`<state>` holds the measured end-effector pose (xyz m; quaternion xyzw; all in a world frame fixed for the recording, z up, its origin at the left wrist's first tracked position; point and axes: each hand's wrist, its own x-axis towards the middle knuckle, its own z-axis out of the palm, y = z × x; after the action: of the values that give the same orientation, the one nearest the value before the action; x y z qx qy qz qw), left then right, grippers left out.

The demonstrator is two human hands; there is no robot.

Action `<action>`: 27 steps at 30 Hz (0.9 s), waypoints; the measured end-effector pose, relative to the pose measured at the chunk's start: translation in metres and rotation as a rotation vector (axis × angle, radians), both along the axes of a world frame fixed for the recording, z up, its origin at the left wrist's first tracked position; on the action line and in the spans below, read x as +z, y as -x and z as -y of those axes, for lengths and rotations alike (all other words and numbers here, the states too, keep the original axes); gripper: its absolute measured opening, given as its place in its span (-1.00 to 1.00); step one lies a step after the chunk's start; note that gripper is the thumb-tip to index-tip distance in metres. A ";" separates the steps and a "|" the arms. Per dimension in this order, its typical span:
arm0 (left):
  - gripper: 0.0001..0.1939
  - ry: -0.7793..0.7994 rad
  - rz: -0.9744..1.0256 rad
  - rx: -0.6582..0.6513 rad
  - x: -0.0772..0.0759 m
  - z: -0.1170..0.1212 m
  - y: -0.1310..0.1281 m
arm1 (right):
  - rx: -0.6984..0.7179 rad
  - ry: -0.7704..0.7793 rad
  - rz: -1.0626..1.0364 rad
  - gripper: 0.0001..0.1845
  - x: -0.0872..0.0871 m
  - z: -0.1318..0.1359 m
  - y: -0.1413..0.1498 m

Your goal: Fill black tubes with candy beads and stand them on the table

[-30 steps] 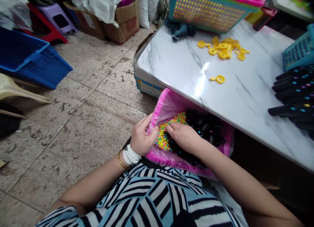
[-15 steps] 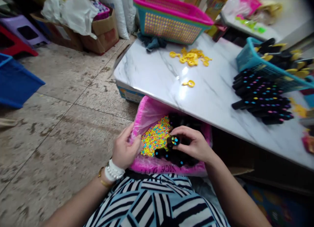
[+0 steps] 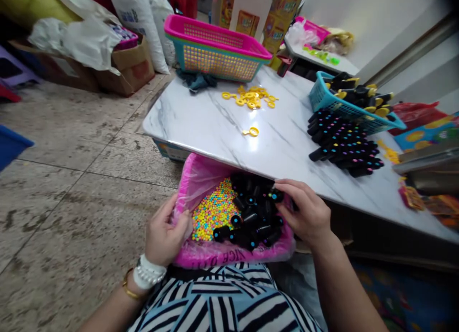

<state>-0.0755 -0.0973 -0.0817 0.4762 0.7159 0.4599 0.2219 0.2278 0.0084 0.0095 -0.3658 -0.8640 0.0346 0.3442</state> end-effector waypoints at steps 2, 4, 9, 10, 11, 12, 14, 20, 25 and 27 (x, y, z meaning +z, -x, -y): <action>-0.43 0.001 0.032 -0.014 -0.003 0.001 0.001 | 0.048 -0.036 0.018 -0.55 -0.003 0.001 0.008; -0.44 0.001 0.046 -0.030 -0.004 0.001 0.001 | 0.034 0.020 0.001 -0.56 -0.006 -0.001 0.014; -0.46 -0.003 0.052 -0.034 -0.003 0.001 0.002 | 0.026 0.416 -0.169 -0.68 -0.016 0.005 0.028; -0.45 0.000 0.056 -0.031 -0.003 0.001 0.001 | 0.038 0.521 -0.228 -0.69 -0.017 0.008 0.029; -0.44 0.005 0.062 -0.030 -0.003 0.001 0.001 | 0.050 0.622 -0.287 -0.68 -0.017 0.010 0.029; -0.43 0.010 0.071 -0.026 -0.003 0.001 0.001 | 0.055 0.699 -0.345 -0.67 -0.017 0.011 0.027; -0.41 0.027 0.096 -0.017 -0.002 0.001 0.001 | 0.008 0.733 -0.441 -0.65 -0.014 0.008 0.017; -0.38 0.067 0.241 -0.007 0.002 -0.002 0.000 | -0.577 0.133 -0.351 -0.65 -0.001 -0.015 -0.035; -0.34 0.133 0.333 0.004 0.001 -0.003 0.001 | -0.553 0.279 -0.402 -0.58 -0.007 -0.017 -0.051; -0.32 0.159 0.369 0.031 0.002 -0.001 0.000 | -0.574 0.320 -0.471 -0.51 -0.011 -0.020 -0.056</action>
<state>-0.0755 -0.0962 -0.0800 0.3536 0.7044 0.4847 0.3793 0.2835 0.0285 -0.0013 -0.6234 -0.6077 0.1542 0.4672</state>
